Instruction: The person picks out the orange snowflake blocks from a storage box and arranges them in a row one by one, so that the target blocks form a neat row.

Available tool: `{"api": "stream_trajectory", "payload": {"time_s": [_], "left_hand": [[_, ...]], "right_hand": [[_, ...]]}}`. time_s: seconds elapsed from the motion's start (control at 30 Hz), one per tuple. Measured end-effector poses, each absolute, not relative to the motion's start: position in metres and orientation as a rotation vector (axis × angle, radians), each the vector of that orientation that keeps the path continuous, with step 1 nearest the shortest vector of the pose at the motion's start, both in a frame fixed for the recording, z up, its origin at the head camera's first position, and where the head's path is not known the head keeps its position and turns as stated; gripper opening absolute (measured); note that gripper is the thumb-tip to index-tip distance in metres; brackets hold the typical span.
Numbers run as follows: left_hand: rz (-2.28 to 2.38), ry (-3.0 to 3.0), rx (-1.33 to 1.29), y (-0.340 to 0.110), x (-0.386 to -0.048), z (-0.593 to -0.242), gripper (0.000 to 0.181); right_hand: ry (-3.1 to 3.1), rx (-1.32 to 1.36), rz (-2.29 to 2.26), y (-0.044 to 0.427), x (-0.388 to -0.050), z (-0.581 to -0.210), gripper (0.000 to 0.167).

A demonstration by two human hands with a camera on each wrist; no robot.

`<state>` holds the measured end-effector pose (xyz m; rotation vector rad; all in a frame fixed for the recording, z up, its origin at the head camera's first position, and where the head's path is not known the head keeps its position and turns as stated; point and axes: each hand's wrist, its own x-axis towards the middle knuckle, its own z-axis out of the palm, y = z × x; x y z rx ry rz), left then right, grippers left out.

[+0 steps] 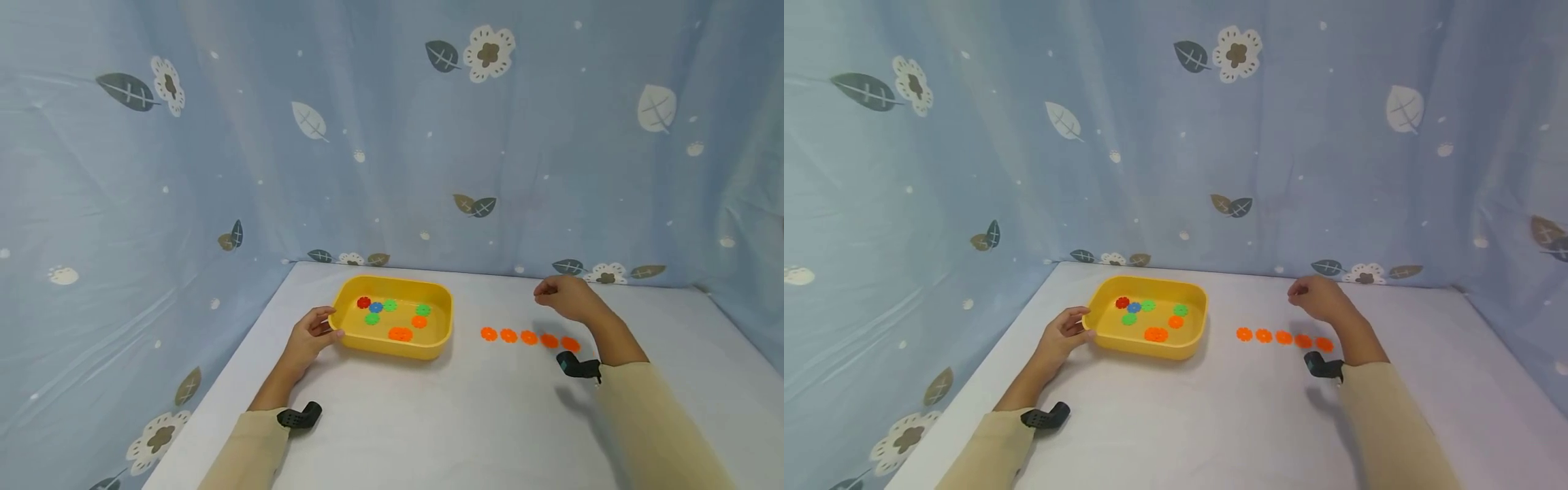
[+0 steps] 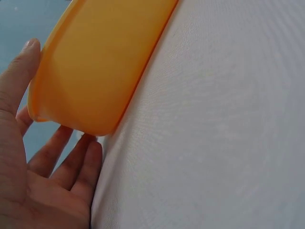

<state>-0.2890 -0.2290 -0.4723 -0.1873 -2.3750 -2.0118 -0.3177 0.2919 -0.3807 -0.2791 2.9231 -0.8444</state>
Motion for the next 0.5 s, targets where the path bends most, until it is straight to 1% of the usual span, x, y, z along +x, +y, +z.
{"api": "stream_trajectory", "payload": {"time_s": [0.33,0.5], "left_hand": [[-1.987,-2.378,-0.150,-0.225,-0.288,-0.471,0.061],[-1.978,-2.381,-0.144,-0.226,-0.288,-0.471,0.060]], "right_hand": [[2.877,-0.428,-0.926,0.219,-0.339,-0.354,0.022],[2.865,-0.480,-0.945,0.189,-0.347,-0.353,0.019]]}}
